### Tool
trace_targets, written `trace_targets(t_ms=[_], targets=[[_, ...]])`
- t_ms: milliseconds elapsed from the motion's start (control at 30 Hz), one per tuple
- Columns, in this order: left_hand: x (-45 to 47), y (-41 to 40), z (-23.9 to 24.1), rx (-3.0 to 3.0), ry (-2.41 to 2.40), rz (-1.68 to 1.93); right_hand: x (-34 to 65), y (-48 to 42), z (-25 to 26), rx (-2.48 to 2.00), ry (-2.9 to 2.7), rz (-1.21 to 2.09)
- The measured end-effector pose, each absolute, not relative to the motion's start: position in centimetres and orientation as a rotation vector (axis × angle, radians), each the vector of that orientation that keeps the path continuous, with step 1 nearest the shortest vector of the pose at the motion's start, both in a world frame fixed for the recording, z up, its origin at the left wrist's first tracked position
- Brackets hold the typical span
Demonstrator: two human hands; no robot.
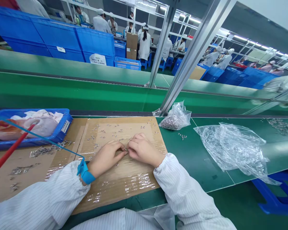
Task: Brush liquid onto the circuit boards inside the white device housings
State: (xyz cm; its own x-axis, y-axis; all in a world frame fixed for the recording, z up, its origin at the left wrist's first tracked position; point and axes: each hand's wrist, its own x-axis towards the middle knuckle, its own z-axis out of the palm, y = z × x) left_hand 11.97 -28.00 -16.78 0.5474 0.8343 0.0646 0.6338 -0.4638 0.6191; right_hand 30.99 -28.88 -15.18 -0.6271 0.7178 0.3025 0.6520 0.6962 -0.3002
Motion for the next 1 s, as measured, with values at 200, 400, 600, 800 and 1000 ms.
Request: trace_targets(t_ms=[200, 400, 600, 800, 1000], targets=[[11.9, -28.0, -16.4, 2.194, 1.205, 0.485, 31.5, -28.4, -15.1, -1.217, -2.348, 0.261], [12.0, -28.0, -16.2, 2.174, 1.251, 0.464, 32.8, -26.7, -15.1, -1.609, -2.225, 0.056], [12.1, -27.9, -16.3, 2.075, 1.227, 0.547, 32.4, -25.6, -16.2, -1.644, -2.279, 0.042], [12.0, -27.8, -16.3, 1.913, 1.213, 0.669, 31.9, -26.4, -15.1, -1.627, -2.283, 0.048], [12.0, -27.6, -16.2, 1.824, 1.204, 0.809, 30.8, -28.7, -14.1, -1.282, -2.312, 0.4]])
